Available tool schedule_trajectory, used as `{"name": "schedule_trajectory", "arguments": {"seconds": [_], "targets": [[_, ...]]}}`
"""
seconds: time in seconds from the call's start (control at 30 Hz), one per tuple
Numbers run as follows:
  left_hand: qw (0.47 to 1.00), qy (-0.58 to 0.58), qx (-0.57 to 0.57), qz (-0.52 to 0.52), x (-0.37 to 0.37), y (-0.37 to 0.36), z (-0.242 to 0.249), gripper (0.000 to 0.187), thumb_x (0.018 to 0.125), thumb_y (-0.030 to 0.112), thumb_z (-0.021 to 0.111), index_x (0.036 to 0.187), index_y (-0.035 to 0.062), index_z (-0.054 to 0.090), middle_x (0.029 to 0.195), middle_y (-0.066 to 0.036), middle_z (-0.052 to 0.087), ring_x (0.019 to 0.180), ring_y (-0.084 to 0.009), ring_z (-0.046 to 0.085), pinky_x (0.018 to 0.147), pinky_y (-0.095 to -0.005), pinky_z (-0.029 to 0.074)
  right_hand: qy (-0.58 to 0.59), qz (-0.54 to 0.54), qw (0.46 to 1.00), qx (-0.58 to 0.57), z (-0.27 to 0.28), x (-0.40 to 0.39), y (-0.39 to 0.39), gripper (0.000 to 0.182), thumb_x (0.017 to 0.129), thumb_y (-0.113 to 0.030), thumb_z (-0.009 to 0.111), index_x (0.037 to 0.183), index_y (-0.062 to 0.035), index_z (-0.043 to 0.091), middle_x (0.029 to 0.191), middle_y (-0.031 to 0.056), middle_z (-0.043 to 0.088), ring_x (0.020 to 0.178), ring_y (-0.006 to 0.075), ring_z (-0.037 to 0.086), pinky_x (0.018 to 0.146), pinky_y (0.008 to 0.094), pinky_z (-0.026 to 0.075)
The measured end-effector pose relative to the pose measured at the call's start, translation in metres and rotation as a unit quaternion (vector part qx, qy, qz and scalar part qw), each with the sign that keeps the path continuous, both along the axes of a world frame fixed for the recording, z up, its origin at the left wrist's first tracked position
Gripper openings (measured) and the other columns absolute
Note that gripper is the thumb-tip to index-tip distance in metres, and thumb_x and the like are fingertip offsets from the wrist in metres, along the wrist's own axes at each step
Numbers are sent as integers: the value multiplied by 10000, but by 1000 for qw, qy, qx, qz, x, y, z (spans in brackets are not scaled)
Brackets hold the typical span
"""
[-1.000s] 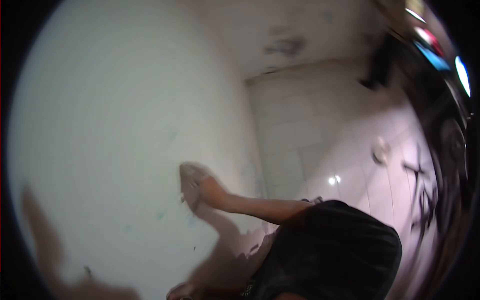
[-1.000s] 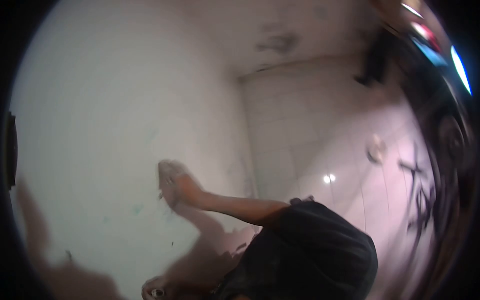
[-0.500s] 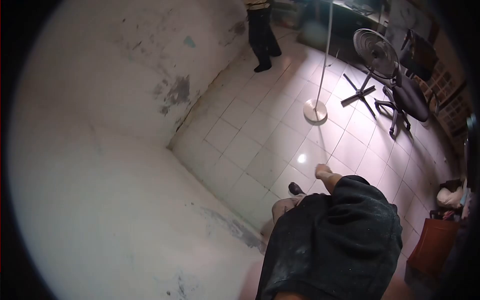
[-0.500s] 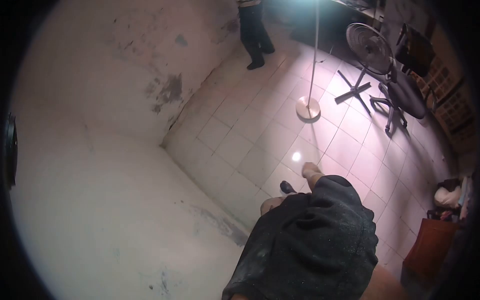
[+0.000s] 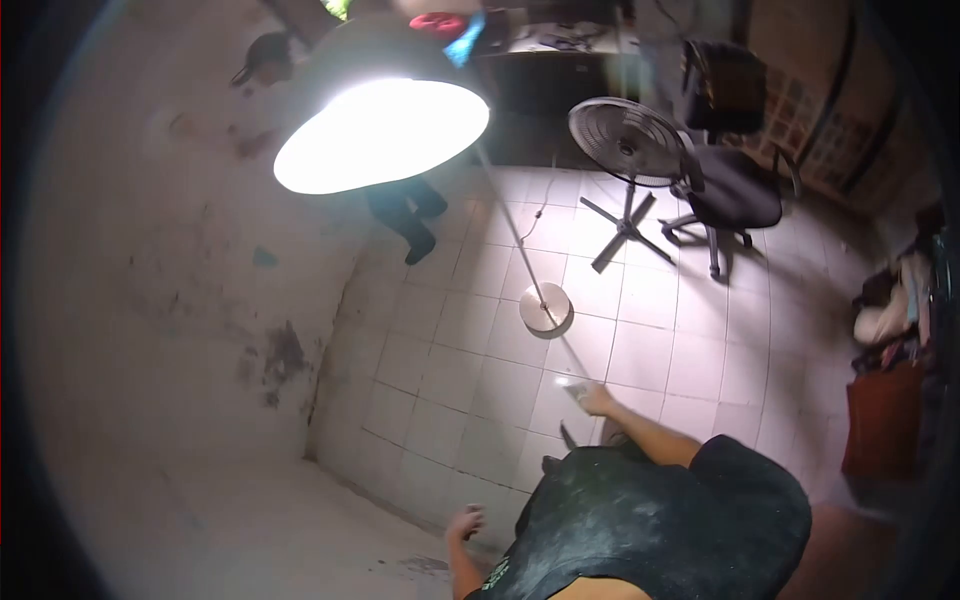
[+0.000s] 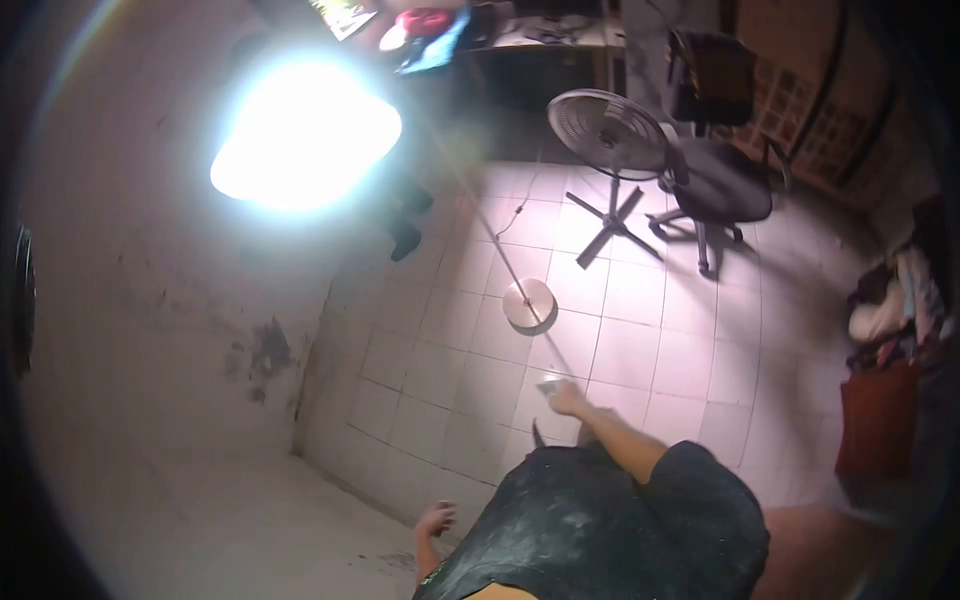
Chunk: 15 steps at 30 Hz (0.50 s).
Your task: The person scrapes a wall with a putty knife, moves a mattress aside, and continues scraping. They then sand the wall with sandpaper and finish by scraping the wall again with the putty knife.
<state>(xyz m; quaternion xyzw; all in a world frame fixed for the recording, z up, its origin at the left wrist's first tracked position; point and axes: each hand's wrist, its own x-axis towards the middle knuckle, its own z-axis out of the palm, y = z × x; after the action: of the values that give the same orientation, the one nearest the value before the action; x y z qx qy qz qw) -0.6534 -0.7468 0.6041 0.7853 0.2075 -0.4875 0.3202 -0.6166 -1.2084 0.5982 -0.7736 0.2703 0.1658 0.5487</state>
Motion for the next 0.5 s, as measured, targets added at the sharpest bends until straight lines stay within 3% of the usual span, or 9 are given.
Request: {"name": "schedule_trajectory", "arguments": {"seconds": [0.03, 0.07, 0.1, 0.17, 0.23, 0.27, 0.33, 0.4, 0.5], "targets": [[893, -155, -90, -413, 34, -29, -51, 279, 796, 255, 571, 952, 43, 664, 945, -168, 675, 880, -314, 632, 763, -420, 492, -40, 20, 998, -37, 2, 6, -23, 303, 768, -149, 553, 1010, 14, 634, 855, 230, 651, 776, 357, 654, 654, 443, 543], [871, -98, 34, -479, 70, -106, -42, 323, 793, 254, 566, 1021, 45, 659, 1062, -159, 661, 985, -318, 618, 828, -412, 479, -79, 42, 992, -85, 7, 11, -54, 312, 780, -139, 539, 1053, -27, 638, 932, 252, 654, 854, 384, 651, 746, 463, 523], [888, -148, 77, -429, 95, -183, -17, 351, 815, 243, 552, 1051, -2, 640, 1080, -179, 652, 1014, -310, 611, 845, -402, 479, -108, 50, 987, -110, 20, 18, -78, 317, 793, -162, 540, 1077, -74, 650, 972, 238, 645, 926, 408, 616, 835, 474, 487], [917, -267, -69, -288, 144, -295, -26, 394, 870, 347, 531, 1108, 39, 592, 1056, -230, 640, 963, -357, 628, 789, -403, 505, -96, 33, 989, -105, 41, 33, -131, 317, 797, -167, 540, 1081, -81, 651, 966, 236, 644, 934, 397, 616, 839, 474, 484], [967, -117, -227, 0, 163, -415, 24, 386, 902, 253, 534, 1142, -50, 552, 993, -189, 654, 938, -240, 628, 757, -371, 519, -131, 69, 984, -100, 41, 54, -166, 316, 800, -174, 545, 1086, -102, 658, 966, 228, 644, 945, 388, 610, 853, 477, 475], [968, -107, -226, -1, 164, -448, 35, 386, 902, 253, 534, 1142, -50, 552, 993, -189, 654, 938, -240, 628, 757, -371, 519, -160, 42, 980, -110, 47, 59, -179, 319, 786, -170, 558, 1081, -106, 662, 971, 225, 645, 945, 382, 610, 849, 476, 477], [921, -19, -386, 52, 180, -522, 41, 374, 942, 301, 485, 1196, 27, 473, 904, -86, 654, 691, -195, 626, 700, -353, 529, -213, 21, 967, -140, 67, 85, -206, 325, 756, -167, 579, 1064, -114, 671, 967, 218, 648, 936, 360, 615, 819, 460, 493], [867, 73, -489, 56, 198, -543, 39, 321, 935, 295, 502, 1128, 38, 507, 854, -84, 622, 630, -198, 595, 741, -379, 529, -183, 21, 972, -145, 86, 105, -222, 306, 765, -164, 563, 1046, -111, 673, 971, 213, 648, 923, 344, 626, 800, 440, 503], [858, 90, -477, 167, 226, -559, 62, 265, 926, 280, 516, 1068, 57, 529, 810, -89, 593, 583, -215, 561, 670, -382, 502, -183, 47, 979, -79, 102, 141, -241, 304, 783, -189, 548, 1048, -90, 659, 891, 196, 670, 835, 356, 653, 761, 429, 519]]}}
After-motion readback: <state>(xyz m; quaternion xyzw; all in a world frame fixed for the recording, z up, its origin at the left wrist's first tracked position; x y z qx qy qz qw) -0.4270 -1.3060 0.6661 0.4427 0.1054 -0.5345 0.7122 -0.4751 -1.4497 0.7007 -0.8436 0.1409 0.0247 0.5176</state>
